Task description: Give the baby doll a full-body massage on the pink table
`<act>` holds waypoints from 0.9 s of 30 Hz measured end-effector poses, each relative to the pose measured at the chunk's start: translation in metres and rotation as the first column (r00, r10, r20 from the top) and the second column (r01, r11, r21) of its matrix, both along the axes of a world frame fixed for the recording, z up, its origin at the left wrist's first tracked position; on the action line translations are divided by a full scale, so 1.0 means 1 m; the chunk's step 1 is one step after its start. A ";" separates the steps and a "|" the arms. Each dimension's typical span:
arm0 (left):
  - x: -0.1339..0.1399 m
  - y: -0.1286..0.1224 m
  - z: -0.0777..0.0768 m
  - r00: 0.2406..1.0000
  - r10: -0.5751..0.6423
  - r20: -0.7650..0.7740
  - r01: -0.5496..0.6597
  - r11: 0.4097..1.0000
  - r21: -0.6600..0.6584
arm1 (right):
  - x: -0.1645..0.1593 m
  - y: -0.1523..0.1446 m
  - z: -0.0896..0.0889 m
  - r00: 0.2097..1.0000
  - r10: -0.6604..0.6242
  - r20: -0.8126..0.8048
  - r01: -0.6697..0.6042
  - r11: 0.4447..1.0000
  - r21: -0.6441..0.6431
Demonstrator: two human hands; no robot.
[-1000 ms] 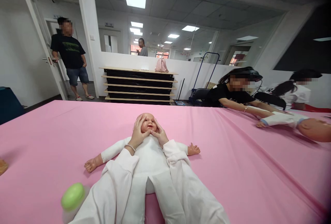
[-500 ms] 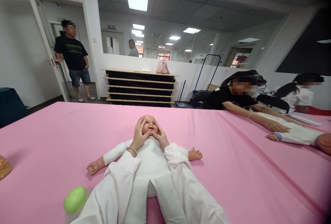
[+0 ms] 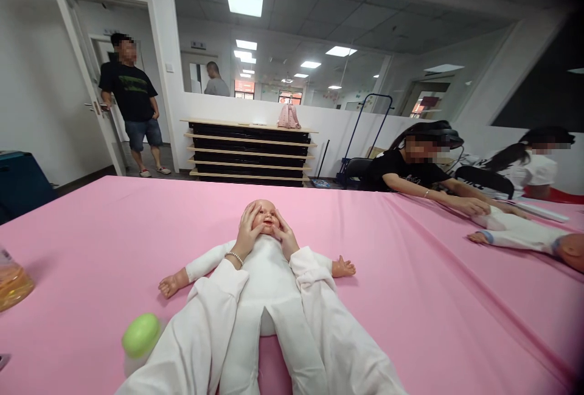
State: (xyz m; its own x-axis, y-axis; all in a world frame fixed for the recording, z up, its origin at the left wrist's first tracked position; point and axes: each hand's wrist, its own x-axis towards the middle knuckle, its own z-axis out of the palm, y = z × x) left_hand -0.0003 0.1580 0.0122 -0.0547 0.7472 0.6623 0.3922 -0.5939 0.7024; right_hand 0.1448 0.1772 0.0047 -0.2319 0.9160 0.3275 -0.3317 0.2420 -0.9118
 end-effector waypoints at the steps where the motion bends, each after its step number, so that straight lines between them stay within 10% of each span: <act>1: 0.000 0.000 0.000 1.000 0.006 -0.021 -0.006 1.000 0.020 | 0.000 -0.001 0.001 1.000 0.005 0.003 -0.005 1.000 -0.011; 16: -0.001 0.003 0.002 0.999 -0.033 0.024 0.033 0.999 -0.022 | -0.001 0.005 0.001 0.979 0.026 -0.202 -0.060 0.985 -0.161; 27: 0.001 0.002 0.002 1.000 -0.007 -0.005 0.007 1.000 0.002 | 0.001 -0.004 0.009 0.999 0.009 -0.040 -0.013 0.995 -0.098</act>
State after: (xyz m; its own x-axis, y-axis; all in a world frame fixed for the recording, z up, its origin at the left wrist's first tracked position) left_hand 0.0003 0.1598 0.0139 -0.0461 0.7462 0.6641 0.3918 -0.5980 0.6992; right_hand 0.1463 0.1736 0.0136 -0.2308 0.9417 0.2448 -0.3697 0.1479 -0.9173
